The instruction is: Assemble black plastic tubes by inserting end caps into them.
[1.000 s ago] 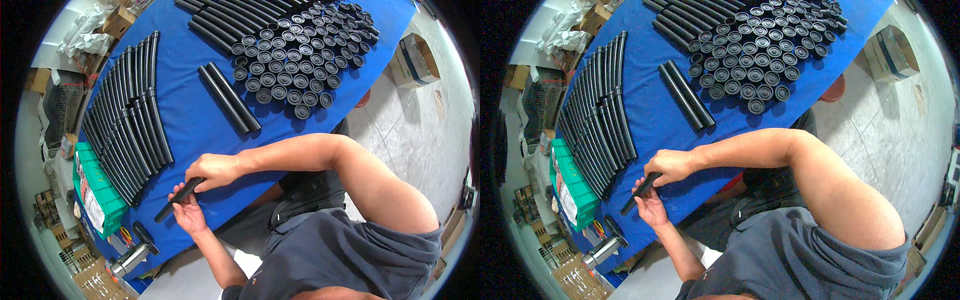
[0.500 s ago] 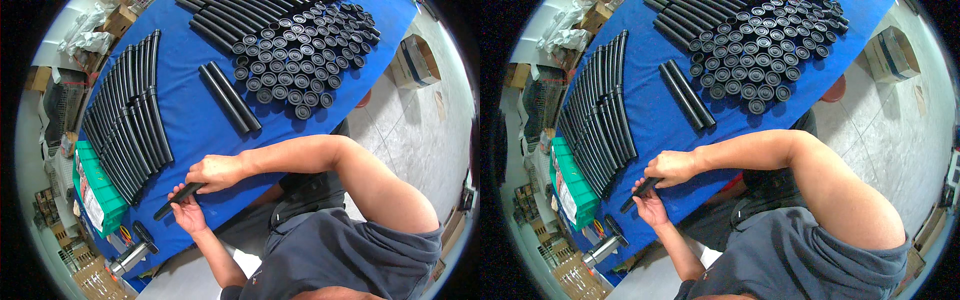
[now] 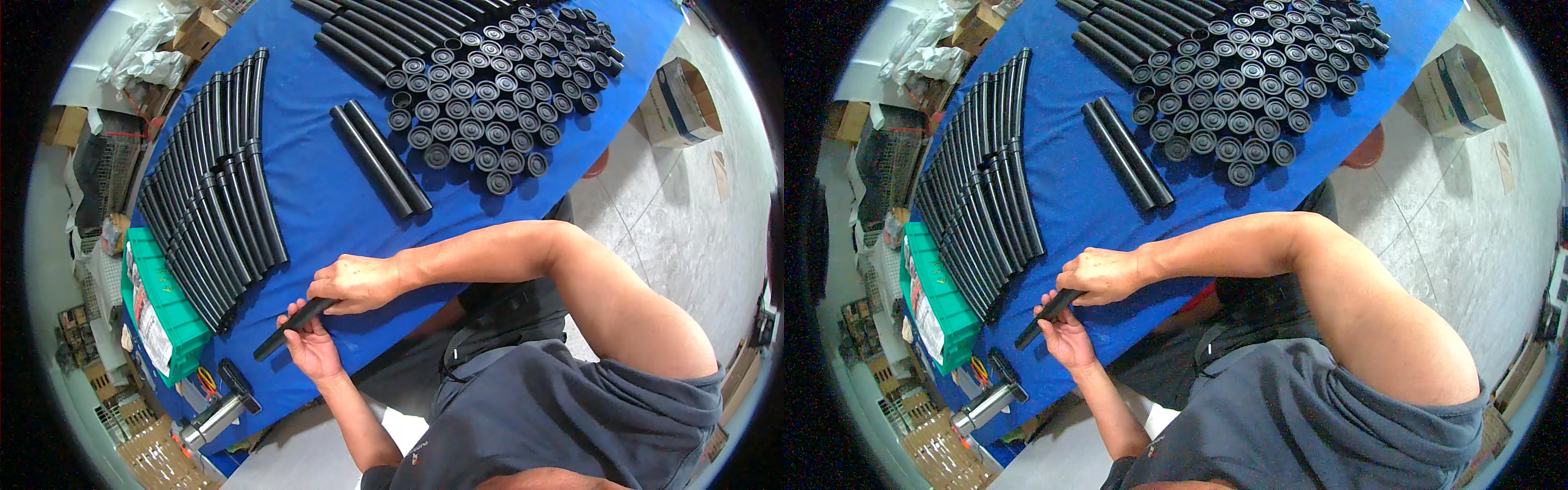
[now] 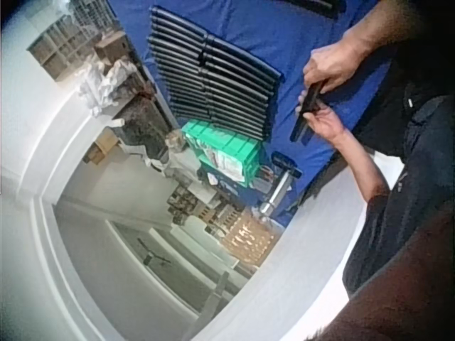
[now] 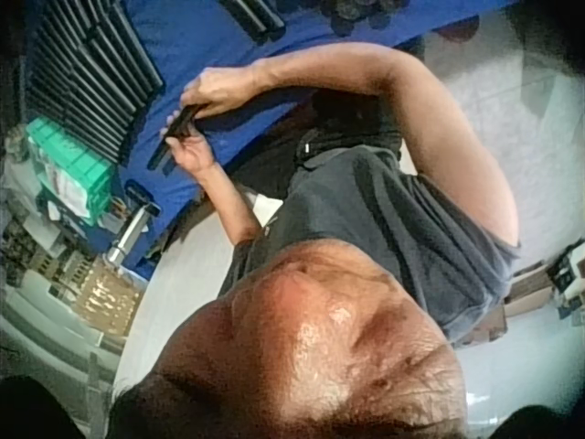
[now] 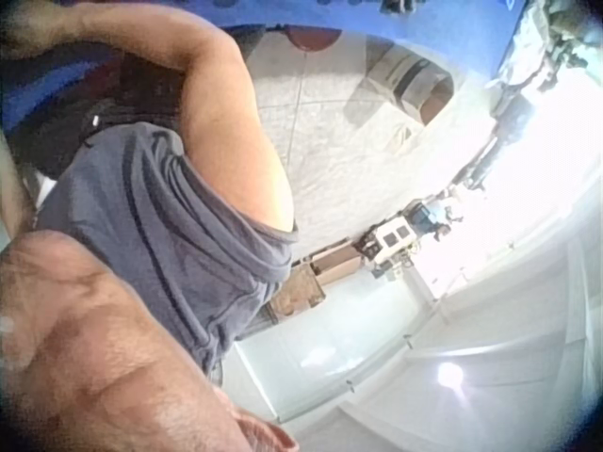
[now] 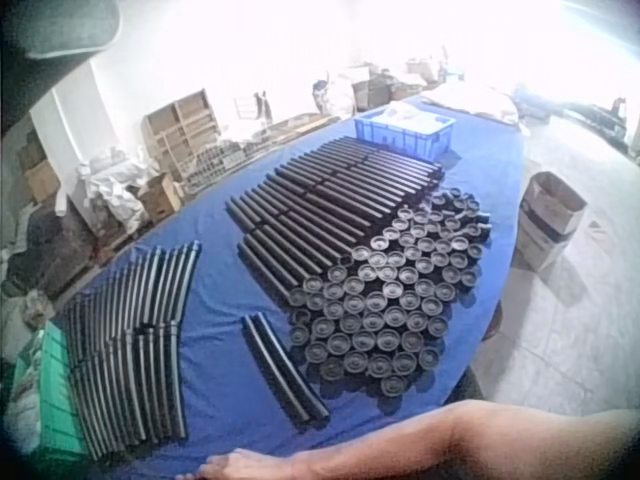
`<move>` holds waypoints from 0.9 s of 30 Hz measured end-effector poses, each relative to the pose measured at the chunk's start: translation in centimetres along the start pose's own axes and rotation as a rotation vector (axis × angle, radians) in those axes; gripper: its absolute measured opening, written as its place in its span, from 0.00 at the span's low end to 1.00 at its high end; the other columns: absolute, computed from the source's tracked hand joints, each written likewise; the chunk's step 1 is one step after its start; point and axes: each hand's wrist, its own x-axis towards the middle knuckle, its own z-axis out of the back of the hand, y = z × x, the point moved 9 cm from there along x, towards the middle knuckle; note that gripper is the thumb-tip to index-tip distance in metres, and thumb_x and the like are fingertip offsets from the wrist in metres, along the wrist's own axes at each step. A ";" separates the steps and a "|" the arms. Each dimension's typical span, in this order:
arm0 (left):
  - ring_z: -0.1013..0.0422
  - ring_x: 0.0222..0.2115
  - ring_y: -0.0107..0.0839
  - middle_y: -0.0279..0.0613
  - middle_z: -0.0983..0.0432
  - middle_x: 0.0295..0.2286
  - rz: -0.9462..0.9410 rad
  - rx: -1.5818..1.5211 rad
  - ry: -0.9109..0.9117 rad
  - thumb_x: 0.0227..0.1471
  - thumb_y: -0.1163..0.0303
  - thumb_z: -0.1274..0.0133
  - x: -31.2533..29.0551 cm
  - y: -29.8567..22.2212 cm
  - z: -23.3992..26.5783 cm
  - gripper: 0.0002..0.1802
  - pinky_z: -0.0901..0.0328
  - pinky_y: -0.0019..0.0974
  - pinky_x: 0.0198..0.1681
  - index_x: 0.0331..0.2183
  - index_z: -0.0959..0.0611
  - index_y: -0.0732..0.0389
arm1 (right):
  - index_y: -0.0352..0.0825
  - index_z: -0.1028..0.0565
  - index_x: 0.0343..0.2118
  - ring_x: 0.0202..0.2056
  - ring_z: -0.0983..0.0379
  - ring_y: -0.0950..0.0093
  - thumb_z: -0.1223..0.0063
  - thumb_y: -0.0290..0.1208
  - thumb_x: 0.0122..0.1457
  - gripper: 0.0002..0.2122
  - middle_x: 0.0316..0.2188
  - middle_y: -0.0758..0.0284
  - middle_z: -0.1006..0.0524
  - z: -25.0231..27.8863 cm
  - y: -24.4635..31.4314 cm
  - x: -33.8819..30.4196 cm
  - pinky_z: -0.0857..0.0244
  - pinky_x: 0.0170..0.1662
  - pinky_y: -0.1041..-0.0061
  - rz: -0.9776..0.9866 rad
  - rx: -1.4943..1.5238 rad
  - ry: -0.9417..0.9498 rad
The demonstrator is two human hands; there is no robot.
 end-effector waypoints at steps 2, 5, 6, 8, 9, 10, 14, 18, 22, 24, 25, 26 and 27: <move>0.37 0.57 0.48 0.55 0.30 0.52 -0.002 0.003 -0.004 0.59 0.72 0.49 -0.1 -0.1 0.2 0.17 0.38 0.49 0.61 0.50 0.26 0.64 | 0.32 0.28 0.35 0.32 0.26 0.55 0.43 0.30 0.50 0.11 0.27 0.58 0.25 0.0 0.3 0.0 0.32 0.35 0.57 -0.010 -0.007 0.004; 0.37 0.57 0.47 0.56 0.30 0.52 -0.020 0.016 0.000 0.59 0.71 0.49 -0.1 -0.2 0.3 0.17 0.38 0.49 0.61 0.50 0.26 0.64 | 0.32 0.28 0.36 0.32 0.26 0.55 0.43 0.30 0.50 0.11 0.27 0.58 0.25 0.0 0.3 0.0 0.32 0.35 0.57 0.002 -0.012 -0.006; 0.38 0.58 0.47 0.55 0.31 0.53 -0.003 -0.021 0.023 0.60 0.71 0.50 0.0 0.0 0.0 0.17 0.40 0.49 0.62 0.49 0.26 0.66 | 0.32 0.28 0.36 0.32 0.26 0.55 0.43 0.30 0.50 0.12 0.28 0.58 0.25 0.1 0.3 0.0 0.32 0.35 0.57 0.024 -0.011 -0.019; 0.39 0.58 0.47 0.55 0.33 0.54 0.013 -0.058 0.046 0.60 0.71 0.50 0.0 0.2 -0.2 0.16 0.41 0.49 0.63 0.48 0.25 0.68 | 0.32 0.28 0.38 0.30 0.26 0.56 0.43 0.29 0.51 0.12 0.28 0.59 0.26 0.0 0.3 -0.1 0.32 0.32 0.58 0.037 -0.039 -0.004; 0.39 0.58 0.47 0.55 0.33 0.54 0.012 -0.042 0.026 0.60 0.71 0.50 0.0 0.2 -0.1 0.17 0.41 0.49 0.63 0.49 0.25 0.68 | 0.32 0.29 0.40 0.29 0.26 0.56 0.43 0.28 0.51 0.13 0.29 0.59 0.28 0.0 0.4 -0.2 0.32 0.30 0.59 0.050 -0.067 0.009; 0.39 0.58 0.47 0.55 0.33 0.54 0.013 -0.026 0.004 0.60 0.71 0.50 0.0 0.2 0.1 0.17 0.41 0.49 0.63 0.49 0.25 0.68 | 0.32 0.29 0.40 0.29 0.26 0.56 0.43 0.28 0.51 0.13 0.29 0.59 0.28 0.1 0.4 -0.2 0.32 0.30 0.59 0.048 -0.068 0.009; 0.40 0.59 0.47 0.55 0.33 0.54 0.006 0.015 -0.005 0.59 0.71 0.50 0.0 0.0 0.4 0.17 0.41 0.50 0.63 0.49 0.25 0.69 | 0.32 0.29 0.42 0.28 0.26 0.57 0.42 0.29 0.51 0.15 0.29 0.59 0.28 0.1 0.7 -0.2 0.32 0.29 0.59 0.073 -0.154 0.036; 0.40 0.58 0.51 0.57 0.32 0.53 0.005 -0.010 -0.009 0.60 0.74 0.51 0.0 0.1 0.6 0.16 0.42 0.53 0.63 0.49 0.27 0.66 | 0.29 0.27 0.40 0.28 0.25 0.57 0.42 0.32 0.52 0.15 0.27 0.56 0.25 0.7 -0.6 0.1 0.32 0.31 0.60 -0.018 0.106 -0.010; 0.40 0.58 0.51 0.56 0.31 0.52 -0.014 0.045 0.013 0.59 0.76 0.51 -0.1 -0.1 -0.3 0.16 0.42 0.55 0.63 0.49 0.28 0.65 | 0.28 0.25 0.37 0.30 0.25 0.56 0.42 0.33 0.52 0.14 0.25 0.53 0.24 -0.6 -2.0 0.1 0.33 0.34 0.60 -0.354 0.283 0.233; 0.40 0.58 0.51 0.56 0.32 0.53 -0.009 0.059 0.021 0.59 0.75 0.50 0.0 0.1 -0.4 0.16 0.41 0.53 0.63 0.49 0.26 0.65 | 0.28 0.25 0.37 0.31 0.25 0.55 0.43 0.33 0.53 0.13 0.26 0.53 0.24 -0.4 -1.9 0.2 0.33 0.36 0.59 -0.221 0.115 0.158; 0.40 0.59 0.51 0.56 0.33 0.53 -0.008 0.074 0.029 0.59 0.75 0.50 0.0 0.1 -0.5 0.16 0.40 0.52 0.62 0.49 0.25 0.66 | 0.28 0.25 0.37 0.31 0.25 0.55 0.43 0.33 0.53 0.13 0.26 0.53 0.24 -0.5 -1.9 0.2 0.33 0.36 0.59 -0.219 0.116 0.158; 0.40 0.59 0.51 0.56 0.33 0.53 -0.009 0.075 0.030 0.59 0.75 0.50 0.0 0.1 -0.6 0.16 0.40 0.52 0.62 0.49 0.25 0.66 | 0.28 0.25 0.36 0.31 0.25 0.55 0.44 0.32 0.52 0.13 0.26 0.53 0.24 -0.5 -1.8 0.2 0.33 0.36 0.59 -0.200 0.096 0.151; 0.40 0.58 0.51 0.56 0.32 0.52 -0.014 0.068 0.022 0.59 0.75 0.50 0.0 0.0 -0.5 0.15 0.41 0.53 0.63 0.49 0.27 0.65 | 0.27 0.25 0.35 0.31 0.25 0.55 0.44 0.32 0.52 0.13 0.26 0.53 0.23 -0.5 -1.6 0.2 0.33 0.36 0.59 -0.180 0.076 0.143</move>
